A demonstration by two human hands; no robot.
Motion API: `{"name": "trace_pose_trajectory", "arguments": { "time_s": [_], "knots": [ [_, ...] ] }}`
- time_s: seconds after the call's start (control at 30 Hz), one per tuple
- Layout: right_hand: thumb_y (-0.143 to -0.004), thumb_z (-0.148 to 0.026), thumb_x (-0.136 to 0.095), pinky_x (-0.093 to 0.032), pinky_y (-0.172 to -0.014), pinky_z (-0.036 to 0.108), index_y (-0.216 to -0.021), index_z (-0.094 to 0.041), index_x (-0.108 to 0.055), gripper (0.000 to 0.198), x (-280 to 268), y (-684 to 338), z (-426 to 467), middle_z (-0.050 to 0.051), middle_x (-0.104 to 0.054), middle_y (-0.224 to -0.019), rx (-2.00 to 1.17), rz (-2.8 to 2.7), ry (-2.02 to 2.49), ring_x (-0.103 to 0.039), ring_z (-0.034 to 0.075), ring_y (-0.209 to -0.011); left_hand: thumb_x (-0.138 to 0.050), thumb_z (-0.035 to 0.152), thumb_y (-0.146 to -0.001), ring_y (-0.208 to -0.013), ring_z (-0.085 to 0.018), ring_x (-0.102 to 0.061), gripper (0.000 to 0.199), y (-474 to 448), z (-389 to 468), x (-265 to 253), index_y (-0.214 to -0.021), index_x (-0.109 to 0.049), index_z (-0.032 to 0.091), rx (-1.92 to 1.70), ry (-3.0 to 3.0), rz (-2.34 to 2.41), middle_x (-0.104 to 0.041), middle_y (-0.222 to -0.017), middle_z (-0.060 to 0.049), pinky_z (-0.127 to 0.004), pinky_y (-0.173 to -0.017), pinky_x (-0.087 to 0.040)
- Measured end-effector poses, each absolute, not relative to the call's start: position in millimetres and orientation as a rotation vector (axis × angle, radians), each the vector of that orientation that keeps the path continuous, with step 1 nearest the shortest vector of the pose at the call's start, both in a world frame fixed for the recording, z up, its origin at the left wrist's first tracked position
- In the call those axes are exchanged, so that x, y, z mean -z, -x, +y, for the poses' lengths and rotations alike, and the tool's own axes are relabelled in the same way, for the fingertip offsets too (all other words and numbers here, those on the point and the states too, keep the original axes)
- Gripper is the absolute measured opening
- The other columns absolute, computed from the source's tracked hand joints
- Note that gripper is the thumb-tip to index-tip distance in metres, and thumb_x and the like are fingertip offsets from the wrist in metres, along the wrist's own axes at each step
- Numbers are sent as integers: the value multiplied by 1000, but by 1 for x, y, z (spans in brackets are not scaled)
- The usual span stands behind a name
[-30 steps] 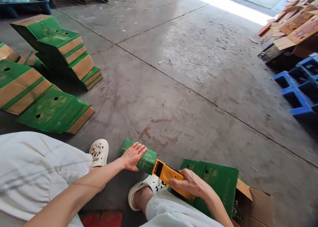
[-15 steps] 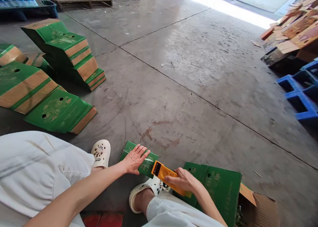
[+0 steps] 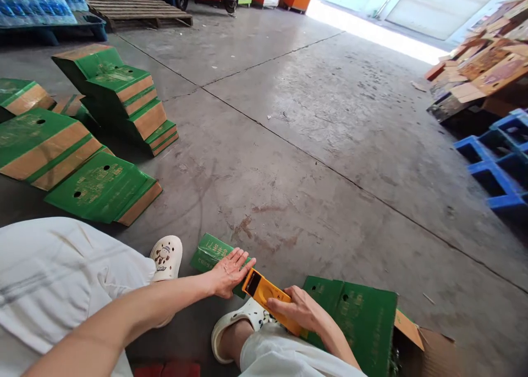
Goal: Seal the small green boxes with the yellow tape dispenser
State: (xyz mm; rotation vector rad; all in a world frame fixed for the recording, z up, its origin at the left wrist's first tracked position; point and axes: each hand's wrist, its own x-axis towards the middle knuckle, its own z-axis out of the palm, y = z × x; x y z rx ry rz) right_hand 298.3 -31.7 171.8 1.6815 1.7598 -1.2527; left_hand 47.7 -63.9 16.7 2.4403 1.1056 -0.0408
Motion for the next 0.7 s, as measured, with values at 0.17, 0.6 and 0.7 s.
{"name": "trace_pose_trajectory", "arguments": {
  "time_s": [0.17,0.6,0.7],
  "knots": [
    [-83,-64,-71,-37,-59,33,-64,-25,-60,46,-157,-276,-12,6,-60,-66,1310,1826,-1622,-57,24,-70,-86,37,-65,-162,-44,-24,135,-19,-60,-10,-171,-6,12,112,-2416,1200,-27,-173,-29,-57,-134,-10],
    [-79,-61,-73,-27,-55,31,-64,-21,-59,44,-206,-324,-29,2,-58,-66,1253,1681,-1701,-49,17,-63,-85,47,-68,-163,-43,-19,135,-13,-66,0,-173,-6,13,-2,-2462,1212,-26,-173,-25,-58,-134,0],
    [-77,-59,-76,-29,-54,31,-64,-21,-61,42,-205,-329,-32,2,-61,-66,1166,1682,-1770,-53,18,-63,-87,46,-66,-162,-43,-22,137,-13,-67,-2,-172,-7,13,5,-2476,1231,-29,-172,-26,-59,-134,0]
  ]
}}
